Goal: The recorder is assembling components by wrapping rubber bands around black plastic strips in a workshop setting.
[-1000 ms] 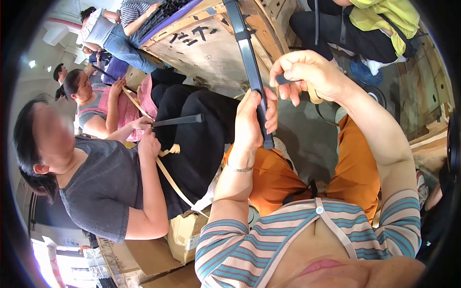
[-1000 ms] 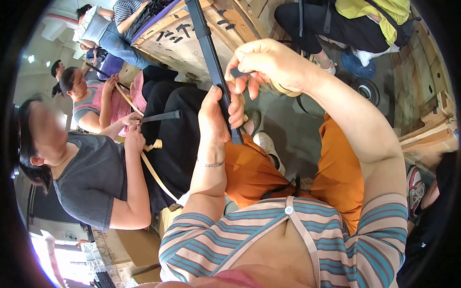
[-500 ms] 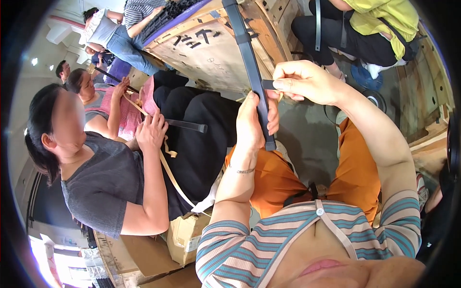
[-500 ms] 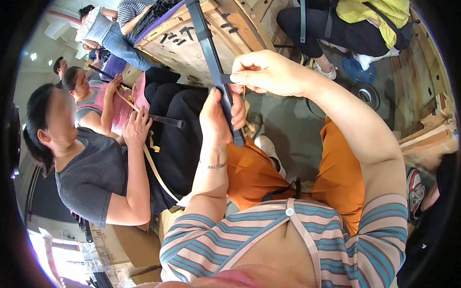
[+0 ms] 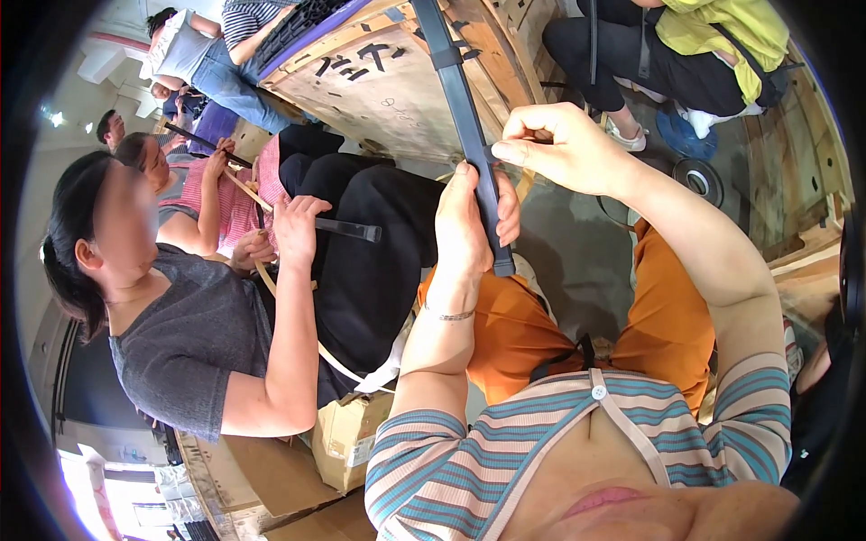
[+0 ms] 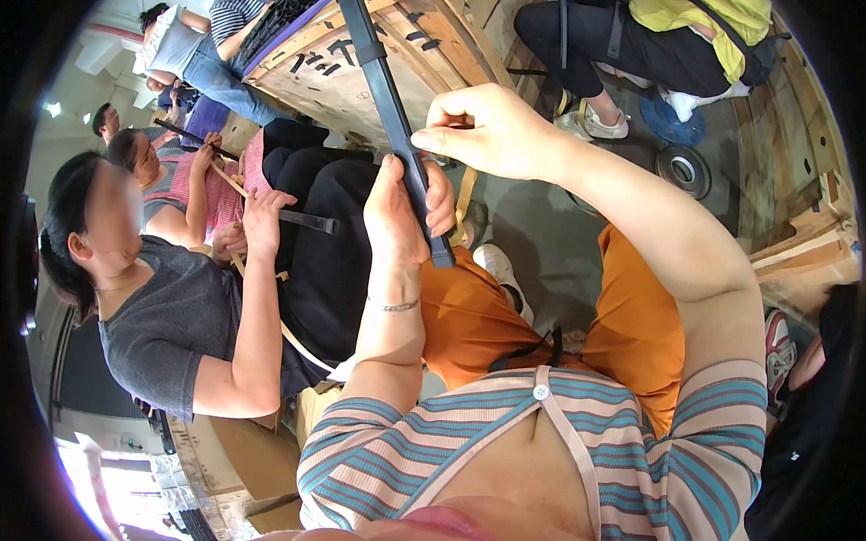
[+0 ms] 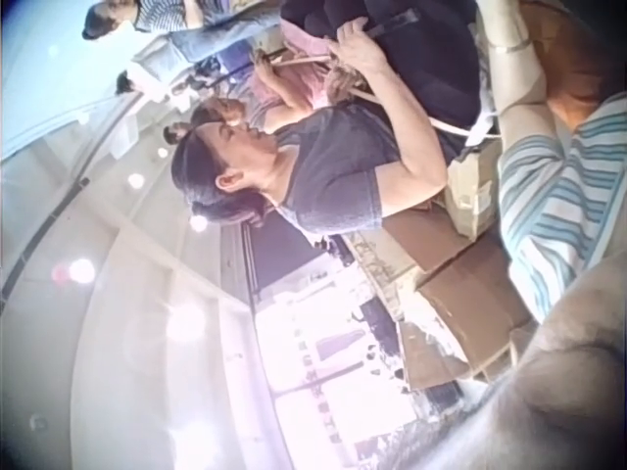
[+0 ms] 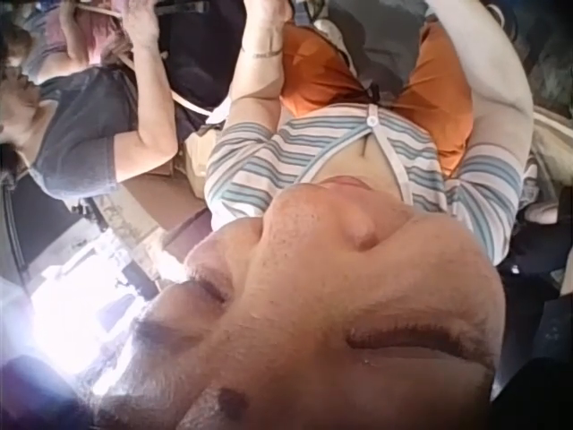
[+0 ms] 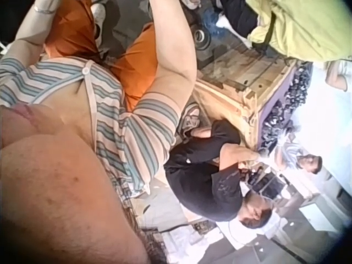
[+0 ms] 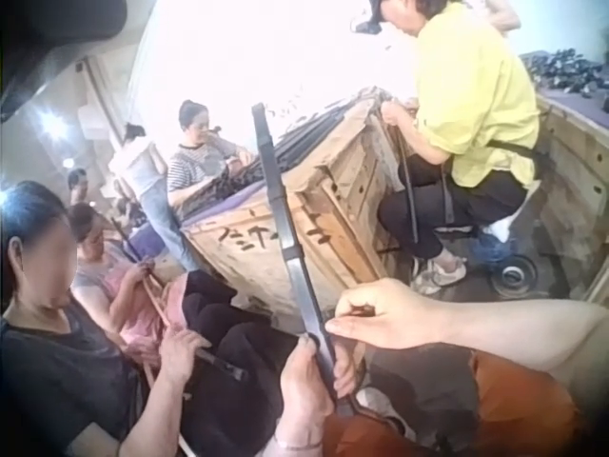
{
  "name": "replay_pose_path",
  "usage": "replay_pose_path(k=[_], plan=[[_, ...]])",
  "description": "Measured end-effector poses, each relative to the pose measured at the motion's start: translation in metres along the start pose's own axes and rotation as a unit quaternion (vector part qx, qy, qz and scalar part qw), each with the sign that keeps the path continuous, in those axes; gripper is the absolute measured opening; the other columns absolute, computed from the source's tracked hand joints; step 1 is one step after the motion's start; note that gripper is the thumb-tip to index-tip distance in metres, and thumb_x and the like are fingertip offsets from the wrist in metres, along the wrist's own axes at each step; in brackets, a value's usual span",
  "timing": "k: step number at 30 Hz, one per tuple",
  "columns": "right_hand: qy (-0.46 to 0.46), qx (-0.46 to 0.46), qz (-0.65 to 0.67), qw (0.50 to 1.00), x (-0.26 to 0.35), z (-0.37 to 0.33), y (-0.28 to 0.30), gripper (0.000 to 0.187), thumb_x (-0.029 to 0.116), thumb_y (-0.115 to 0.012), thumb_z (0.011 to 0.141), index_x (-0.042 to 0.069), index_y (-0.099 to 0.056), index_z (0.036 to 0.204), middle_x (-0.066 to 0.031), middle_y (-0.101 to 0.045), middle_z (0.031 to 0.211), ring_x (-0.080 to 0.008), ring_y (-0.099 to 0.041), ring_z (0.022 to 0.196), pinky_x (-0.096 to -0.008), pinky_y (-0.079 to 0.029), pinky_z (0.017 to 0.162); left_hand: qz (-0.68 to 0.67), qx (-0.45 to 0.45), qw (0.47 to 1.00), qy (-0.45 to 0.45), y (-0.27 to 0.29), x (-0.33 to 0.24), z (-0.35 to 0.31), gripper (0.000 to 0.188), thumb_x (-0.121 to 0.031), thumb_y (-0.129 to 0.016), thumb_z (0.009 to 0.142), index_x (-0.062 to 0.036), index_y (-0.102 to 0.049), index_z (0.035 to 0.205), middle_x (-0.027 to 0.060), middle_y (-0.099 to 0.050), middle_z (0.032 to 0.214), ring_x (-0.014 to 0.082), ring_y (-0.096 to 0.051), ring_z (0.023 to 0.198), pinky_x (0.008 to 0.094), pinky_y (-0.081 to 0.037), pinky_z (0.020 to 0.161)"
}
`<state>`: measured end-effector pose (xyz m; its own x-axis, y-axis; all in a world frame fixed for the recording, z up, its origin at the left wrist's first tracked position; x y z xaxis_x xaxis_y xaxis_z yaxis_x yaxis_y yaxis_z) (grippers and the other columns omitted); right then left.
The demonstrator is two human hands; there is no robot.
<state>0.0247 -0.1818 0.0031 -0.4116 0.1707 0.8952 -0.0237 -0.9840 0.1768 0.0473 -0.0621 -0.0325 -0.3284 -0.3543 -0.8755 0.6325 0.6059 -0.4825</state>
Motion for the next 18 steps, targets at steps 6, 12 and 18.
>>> replay_pose_path(k=[6, 12, 18], plan=[[0.006, -0.017, 0.006, 1.000, -0.0001, 0.0008, 0.0006, 0.022, 0.018, -0.061, 0.085, 0.001, -0.055, 0.072, 0.0029, -0.047, 0.060, -0.0028, -0.041, 0.059, -0.0204, -0.035, 0.052, -0.007, -0.001, 1.000, 0.000, -0.0042, -0.0025, -0.0010, 0.038, -0.040, -0.030, 0.093, -0.0054, -0.047, 0.096, 0.0062, -0.038, 0.055, 0.0130, -0.030, 0.038, 0.0244, -0.026, 0.033], [0.005, -0.014, 0.021, 1.000, -0.0021, 0.0050, -0.0001, 0.023, 0.018, -0.061, 0.085, 0.001, -0.055, 0.071, 0.0027, -0.048, 0.059, -0.0031, -0.041, 0.058, -0.0210, -0.036, 0.052, 0.005, -0.011, 1.000, 0.000, -0.0041, -0.0045, 0.0009, 0.038, -0.039, -0.029, 0.093, -0.0045, -0.045, 0.094, 0.0066, -0.038, 0.055, 0.0131, -0.030, 0.038, 0.0244, -0.026, 0.033], [-0.017, -0.032, 0.036, 0.999, -0.0036, 0.0052, 0.0010, 0.024, 0.019, -0.062, 0.084, 0.000, -0.057, 0.070, 0.0010, -0.051, 0.060, -0.0038, -0.043, 0.057, -0.0210, -0.036, 0.052, 0.027, -0.050, 0.998, -0.002, -0.0077, -0.0051, 0.0035, 0.045, -0.039, -0.027, 0.094, -0.0014, -0.041, 0.073, 0.0061, -0.037, 0.052, 0.0127, -0.029, 0.036, 0.0249, -0.026, 0.033]])
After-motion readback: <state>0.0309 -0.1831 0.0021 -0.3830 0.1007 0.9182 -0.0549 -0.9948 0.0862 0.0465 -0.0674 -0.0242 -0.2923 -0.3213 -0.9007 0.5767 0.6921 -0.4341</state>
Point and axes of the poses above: each hand's wrist, its own z-axis towards the middle knuckle, its own y-axis out of the back of the hand, x = y × z, the point moved 6 cm from there along z, towards the middle knuckle
